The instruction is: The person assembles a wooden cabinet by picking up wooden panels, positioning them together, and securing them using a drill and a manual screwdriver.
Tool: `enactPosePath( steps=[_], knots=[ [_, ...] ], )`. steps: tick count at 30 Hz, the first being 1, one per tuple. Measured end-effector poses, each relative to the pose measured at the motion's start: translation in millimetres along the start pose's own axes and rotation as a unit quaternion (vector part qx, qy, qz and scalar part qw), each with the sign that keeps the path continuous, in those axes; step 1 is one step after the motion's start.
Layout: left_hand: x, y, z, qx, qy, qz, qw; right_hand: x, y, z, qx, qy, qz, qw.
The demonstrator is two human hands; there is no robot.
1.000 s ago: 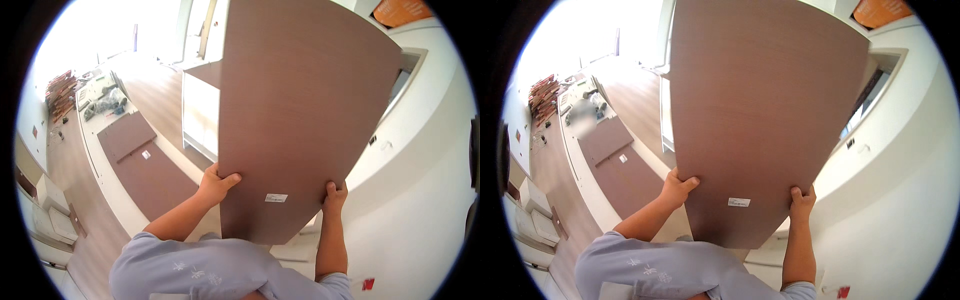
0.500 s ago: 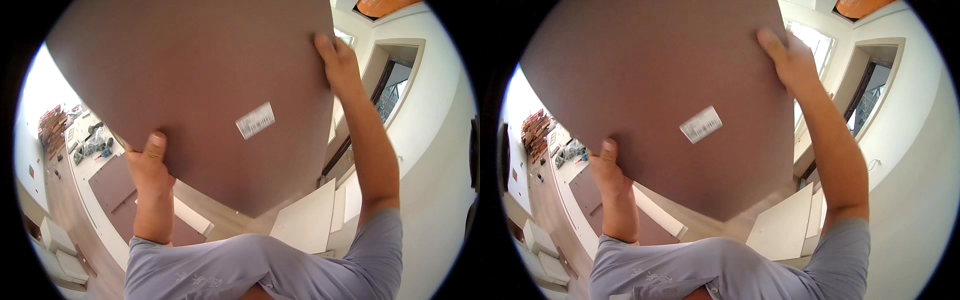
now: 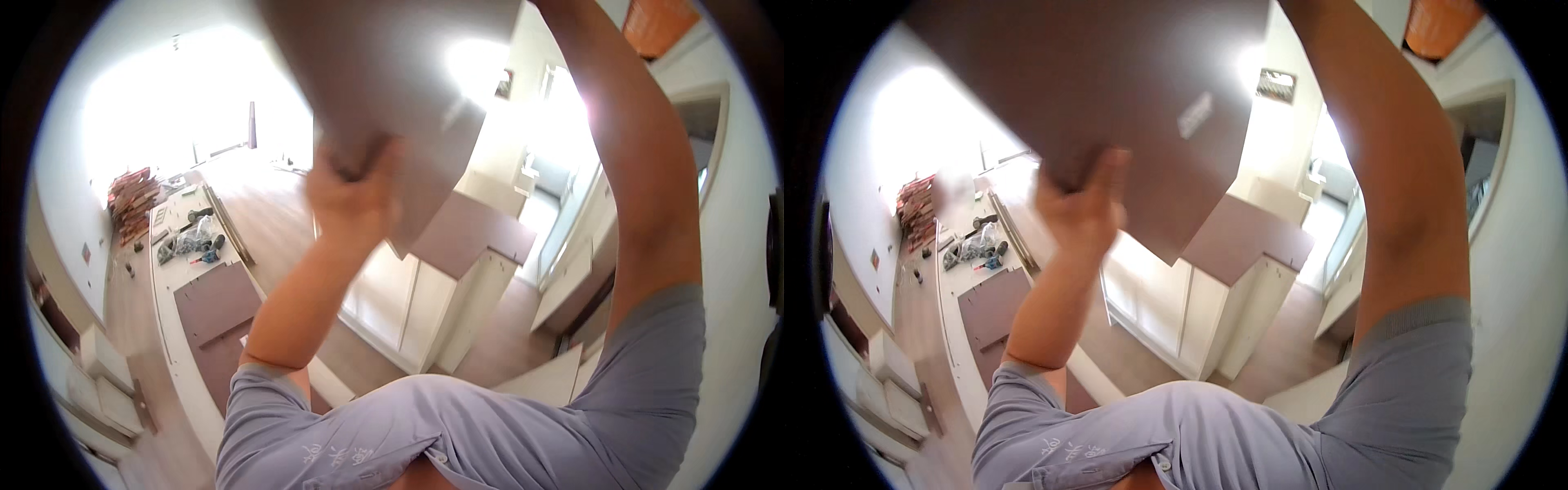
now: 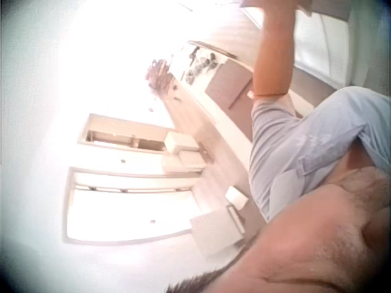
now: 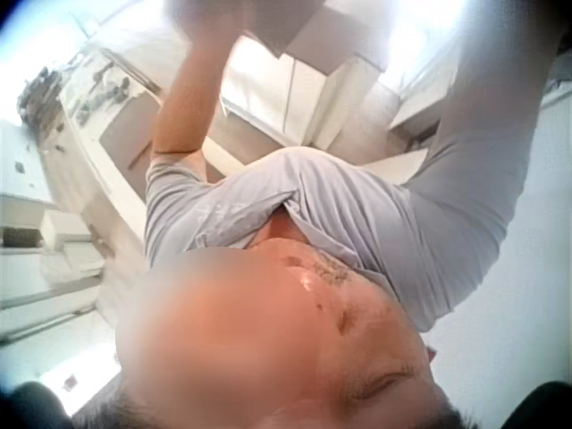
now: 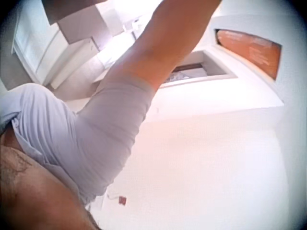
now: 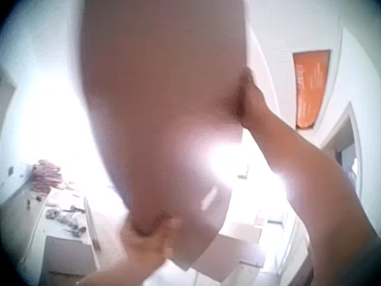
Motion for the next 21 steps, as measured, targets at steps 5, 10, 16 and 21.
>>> enactPosePath(
  steps=[5, 10, 16, 21],
  knots=[
    [-18, -81, 36, -0.167, -0.167, -0.264, 0.935, 42, 173, -8, -0.323, 0.004, -0.251, 0.912],
    [-80, -128, 72, -0.183, -0.376, -0.282, 0.863, 70, 234, 35, -0.421, -0.004, -0.345, 0.839],
    [-144, -175, 111, -0.203, -0.403, -0.281, 0.847, 86, 275, 52, -0.445, 0.031, -0.393, 0.804],
    [-204, -207, 117, -0.230, -0.404, -0.289, 0.837, 117, 298, 51, -0.446, 0.098, -0.381, 0.804]
  ],
)
Point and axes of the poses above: each hand's wrist, its own z-axis away from the middle knuckle, its own y-axis out of the back of the hand, x = y × z, the point moved 2 cm from there along -z, towards the middle knuckle, and after that the axes turned 9 degrees about y, right-handed, at the moved point
